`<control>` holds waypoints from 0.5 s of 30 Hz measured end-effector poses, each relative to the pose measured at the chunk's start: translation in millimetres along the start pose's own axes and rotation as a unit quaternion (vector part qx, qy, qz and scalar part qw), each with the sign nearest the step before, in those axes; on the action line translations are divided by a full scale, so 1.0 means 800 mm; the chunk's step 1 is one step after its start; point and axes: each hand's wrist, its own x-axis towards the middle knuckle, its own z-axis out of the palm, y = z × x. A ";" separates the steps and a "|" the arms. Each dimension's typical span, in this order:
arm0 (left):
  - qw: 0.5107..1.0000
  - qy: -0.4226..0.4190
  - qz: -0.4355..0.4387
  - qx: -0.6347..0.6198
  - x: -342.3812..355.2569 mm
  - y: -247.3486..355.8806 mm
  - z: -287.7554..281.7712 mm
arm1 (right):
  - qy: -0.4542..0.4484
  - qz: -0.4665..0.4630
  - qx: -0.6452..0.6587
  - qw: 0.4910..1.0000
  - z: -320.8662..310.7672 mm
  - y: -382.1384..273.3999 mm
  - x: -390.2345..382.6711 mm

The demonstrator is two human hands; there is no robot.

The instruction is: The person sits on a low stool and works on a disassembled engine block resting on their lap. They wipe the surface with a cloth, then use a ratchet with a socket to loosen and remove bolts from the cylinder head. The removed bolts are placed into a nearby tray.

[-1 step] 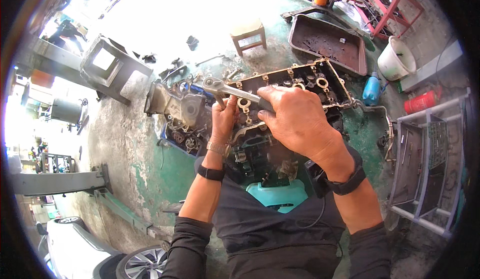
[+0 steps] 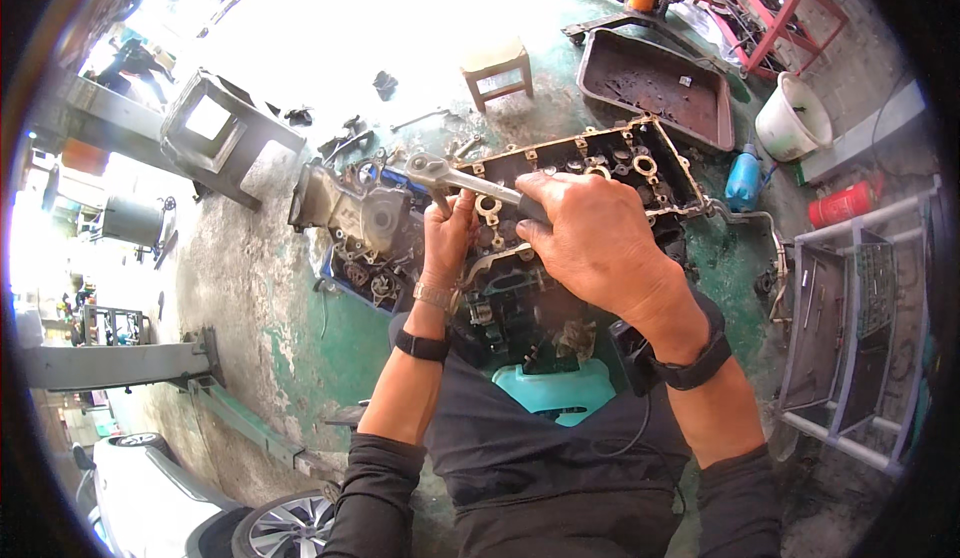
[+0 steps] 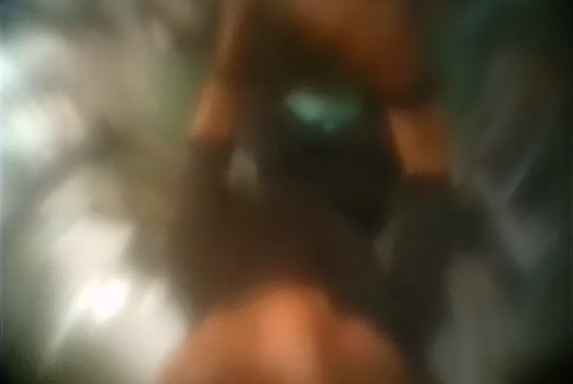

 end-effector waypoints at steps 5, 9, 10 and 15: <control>0.999 0.017 -0.021 0.019 -0.002 -0.002 -0.003 | -0.016 -0.007 0.021 1.000 0.003 -0.002 -0.004; 0.999 0.026 -0.023 0.040 -0.003 0.000 -0.003 | -0.041 -0.047 0.066 0.996 0.007 -0.011 -0.010; 0.999 0.029 -0.012 0.035 -0.005 0.001 -0.001 | -0.057 -0.046 0.091 0.993 0.009 -0.013 -0.012; 0.998 0.049 0.008 -0.024 -0.014 0.026 0.010 | -0.105 0.026 0.447 0.888 0.036 -0.035 -0.022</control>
